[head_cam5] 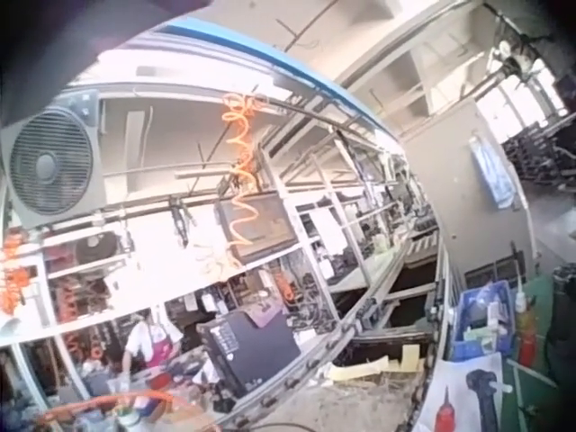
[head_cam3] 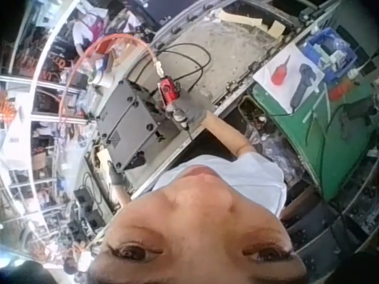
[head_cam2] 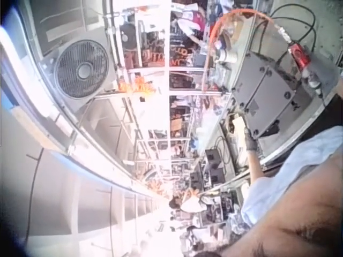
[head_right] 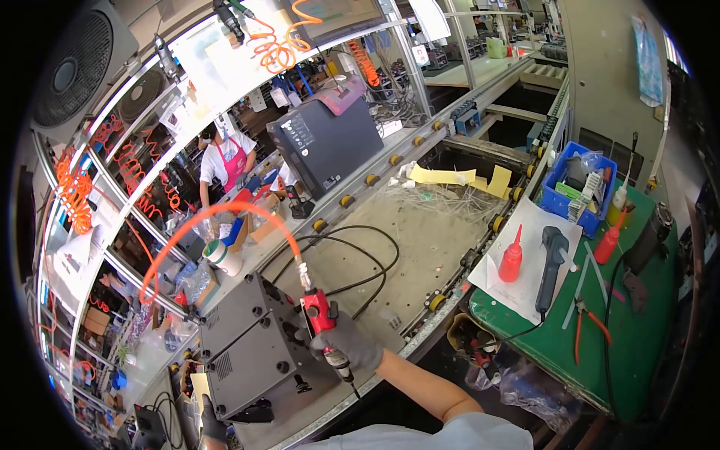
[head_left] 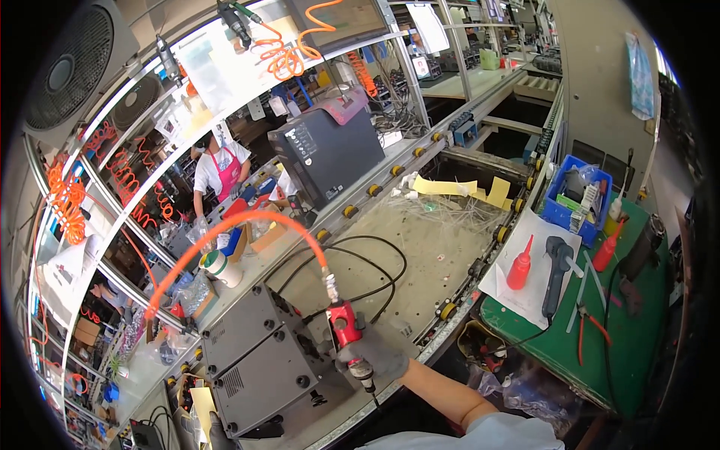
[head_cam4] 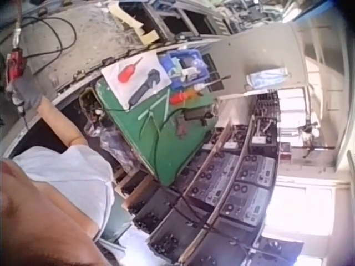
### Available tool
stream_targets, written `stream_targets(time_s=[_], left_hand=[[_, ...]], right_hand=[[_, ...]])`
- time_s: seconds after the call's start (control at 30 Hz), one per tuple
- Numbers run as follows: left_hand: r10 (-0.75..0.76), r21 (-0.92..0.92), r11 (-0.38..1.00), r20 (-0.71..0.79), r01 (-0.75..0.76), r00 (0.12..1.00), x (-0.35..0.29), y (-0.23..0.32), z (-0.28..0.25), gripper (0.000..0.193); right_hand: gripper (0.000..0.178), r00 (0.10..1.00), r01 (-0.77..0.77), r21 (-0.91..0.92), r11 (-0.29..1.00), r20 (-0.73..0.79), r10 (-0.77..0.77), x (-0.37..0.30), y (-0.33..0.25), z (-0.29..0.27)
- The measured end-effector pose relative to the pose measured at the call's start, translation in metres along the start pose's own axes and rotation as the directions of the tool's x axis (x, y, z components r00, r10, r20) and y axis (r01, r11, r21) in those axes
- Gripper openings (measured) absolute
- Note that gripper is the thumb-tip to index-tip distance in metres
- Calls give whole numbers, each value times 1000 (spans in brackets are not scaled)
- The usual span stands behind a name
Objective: Assemble and label electronic power supply units on a production line.
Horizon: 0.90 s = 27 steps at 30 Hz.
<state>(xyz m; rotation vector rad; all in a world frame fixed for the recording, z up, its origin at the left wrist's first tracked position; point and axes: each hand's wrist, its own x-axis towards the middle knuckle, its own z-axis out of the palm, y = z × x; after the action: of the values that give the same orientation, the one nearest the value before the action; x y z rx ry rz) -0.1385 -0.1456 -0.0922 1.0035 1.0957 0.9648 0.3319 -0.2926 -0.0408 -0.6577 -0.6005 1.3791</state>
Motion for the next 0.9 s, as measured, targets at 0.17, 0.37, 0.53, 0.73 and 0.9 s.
stream_targets(time_s=[0.17,0.37,0.53,0.73,0.9], left_hand=[[311,893,-83,-399,443,863,7,-79,-145,54],[594,954,-77,-189,289,782,12,-110,-119,31],[378,926,127,-376,354,846,3,-59,-9,30],[407,873,464,-360,150,839,-27,-74,-19,25],[495,818,426,-568,386,658,-38,-69,-91,16]], right_hand=[[42,999,-10,169,986,42,3,-17,-32,30],[52,823,283,617,734,237,-516,-6,-28,22],[57,808,380,520,765,215,-548,14,3,103],[54,930,156,329,931,269,-251,48,54,111],[47,971,225,224,948,29,-237,52,52,104]])
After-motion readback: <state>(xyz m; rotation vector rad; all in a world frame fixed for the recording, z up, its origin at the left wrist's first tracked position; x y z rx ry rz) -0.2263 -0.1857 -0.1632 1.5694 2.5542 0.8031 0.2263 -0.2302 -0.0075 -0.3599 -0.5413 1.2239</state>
